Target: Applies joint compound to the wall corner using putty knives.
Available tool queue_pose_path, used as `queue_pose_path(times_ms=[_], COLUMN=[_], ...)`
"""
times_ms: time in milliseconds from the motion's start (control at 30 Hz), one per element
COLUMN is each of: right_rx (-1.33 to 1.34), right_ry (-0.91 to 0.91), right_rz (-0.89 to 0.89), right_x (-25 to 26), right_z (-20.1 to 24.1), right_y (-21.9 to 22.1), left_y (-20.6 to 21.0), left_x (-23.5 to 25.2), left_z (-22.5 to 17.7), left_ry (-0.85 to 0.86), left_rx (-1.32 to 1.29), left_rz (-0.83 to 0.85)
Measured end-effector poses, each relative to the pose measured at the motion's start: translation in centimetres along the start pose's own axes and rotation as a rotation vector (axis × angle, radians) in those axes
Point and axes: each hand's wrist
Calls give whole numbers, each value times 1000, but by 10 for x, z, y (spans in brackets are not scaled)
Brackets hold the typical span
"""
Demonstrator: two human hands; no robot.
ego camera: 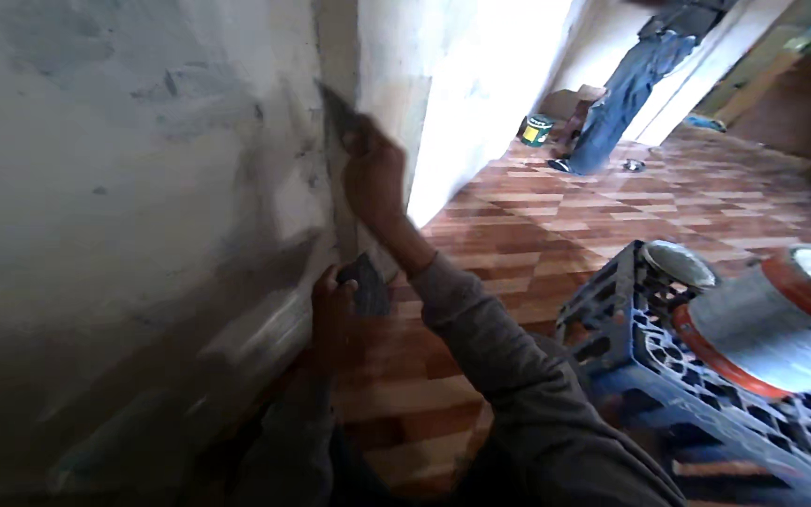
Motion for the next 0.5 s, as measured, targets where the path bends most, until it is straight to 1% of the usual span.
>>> queue_pose_path(times_ms=[33, 100, 133, 167, 233, 333, 400, 500], right_rx=[45, 148, 159, 154, 129, 76, 24, -16], right_ry=[-63, -244, -324, -389, -480, -546, -638, -796], right_rz=[93, 167, 207, 231, 225, 239, 296, 374], right_x=[-19, -30, -32, -36, -45, -62, -74, -92], right_z=[7, 9, 1, -12, -46, -87, -101, -112], right_y=[2, 4, -1, -9, -33, -77, -103, -124], left_y=[2, 6, 8, 10, 16, 24, 25, 23], left_x=[1, 0, 0, -2, -6, -15, -18, -23], left_z=[-2, -7, -10, -14, -18, -23, -26, -33], left_ry=[1, 16, 13, -7, -74, -161, -222, -342], left_rx=[-46, -189, -284, -368, -487, -624, -713, -807], left_rz=[-20, -43, -23, 14, 121, 272, 351, 385])
Point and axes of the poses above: each hand's wrist, its own x-axis towards the middle knuckle, its own y-axis out of the palm, z = x × y, and after that the axes turned 15 degrees about -y, right-handed
